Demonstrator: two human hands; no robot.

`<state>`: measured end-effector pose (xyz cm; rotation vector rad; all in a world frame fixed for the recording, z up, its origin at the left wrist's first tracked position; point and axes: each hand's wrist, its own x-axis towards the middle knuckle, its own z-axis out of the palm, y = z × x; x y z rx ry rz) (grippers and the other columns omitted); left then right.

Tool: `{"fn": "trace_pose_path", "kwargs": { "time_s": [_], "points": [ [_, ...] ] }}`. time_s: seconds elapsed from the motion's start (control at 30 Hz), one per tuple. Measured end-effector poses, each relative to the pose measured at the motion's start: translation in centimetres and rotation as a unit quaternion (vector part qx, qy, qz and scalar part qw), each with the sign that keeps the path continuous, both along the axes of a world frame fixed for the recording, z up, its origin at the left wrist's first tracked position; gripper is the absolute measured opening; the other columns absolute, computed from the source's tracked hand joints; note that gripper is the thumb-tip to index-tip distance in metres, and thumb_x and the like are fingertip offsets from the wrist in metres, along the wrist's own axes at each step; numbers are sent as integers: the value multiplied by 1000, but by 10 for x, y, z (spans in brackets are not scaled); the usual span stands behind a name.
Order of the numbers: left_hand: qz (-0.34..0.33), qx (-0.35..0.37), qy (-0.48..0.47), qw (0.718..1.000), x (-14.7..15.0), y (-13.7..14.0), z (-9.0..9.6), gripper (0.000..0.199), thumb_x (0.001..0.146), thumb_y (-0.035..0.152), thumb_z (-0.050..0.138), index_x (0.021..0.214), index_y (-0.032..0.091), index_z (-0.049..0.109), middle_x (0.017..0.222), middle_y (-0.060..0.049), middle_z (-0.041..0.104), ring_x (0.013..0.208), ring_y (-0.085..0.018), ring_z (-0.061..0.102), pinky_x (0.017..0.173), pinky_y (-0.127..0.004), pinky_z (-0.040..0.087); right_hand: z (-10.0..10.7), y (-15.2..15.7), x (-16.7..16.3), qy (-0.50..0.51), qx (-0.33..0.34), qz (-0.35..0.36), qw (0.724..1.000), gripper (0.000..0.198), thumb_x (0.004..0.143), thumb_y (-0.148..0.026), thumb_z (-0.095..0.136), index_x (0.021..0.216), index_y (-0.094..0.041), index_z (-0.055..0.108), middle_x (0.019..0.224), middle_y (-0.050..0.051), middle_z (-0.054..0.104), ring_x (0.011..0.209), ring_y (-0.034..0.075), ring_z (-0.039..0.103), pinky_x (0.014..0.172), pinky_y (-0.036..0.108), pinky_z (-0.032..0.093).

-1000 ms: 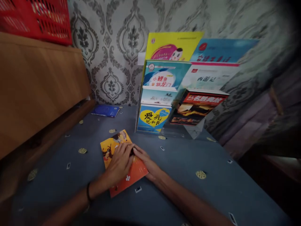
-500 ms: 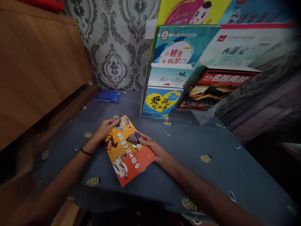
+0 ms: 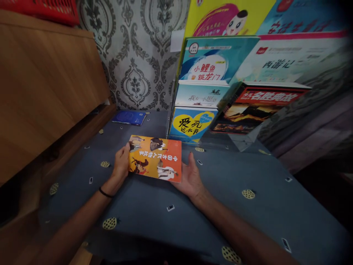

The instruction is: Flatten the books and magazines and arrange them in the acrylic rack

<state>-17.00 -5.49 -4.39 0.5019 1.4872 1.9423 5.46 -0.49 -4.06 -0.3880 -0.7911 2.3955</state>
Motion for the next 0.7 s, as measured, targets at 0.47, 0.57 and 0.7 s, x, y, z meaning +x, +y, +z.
{"fn": "trace_pose_path", "kwargs": {
  "time_s": [0.47, 0.57, 0.7],
  "points": [
    [31, 55, -80, 995, 34, -24, 4, 40, 78, 51, 77, 93, 16, 64, 78, -1, 74, 63, -14, 71, 61, -24, 58, 0, -28, -19, -63, 76, -76, 992, 53, 70, -38, 88, 114, -29, 61, 125, 2, 70, 111, 21, 68, 102, 45, 52],
    [-35, 49, -78, 995, 42, -37, 1, 50, 66, 54, 86, 92, 16, 65, 82, -2, 74, 69, -15, 71, 63, -25, 57, 4, -24, -17, -69, 86, -105, 988, 51, 70, -38, 87, 114, -27, 63, 118, 2, 73, 106, 21, 70, 98, 43, 55],
    [-82, 39, -68, 994, 37, -39, 9, 49, 63, 50, 88, 93, 17, 67, 84, -2, 73, 66, -13, 67, 56, -21, 53, 14, -15, -8, -73, 103, -136, 983, 45, 70, -37, 86, 109, -25, 66, 112, 3, 75, 102, 23, 71, 93, 42, 59]
  ]
}}
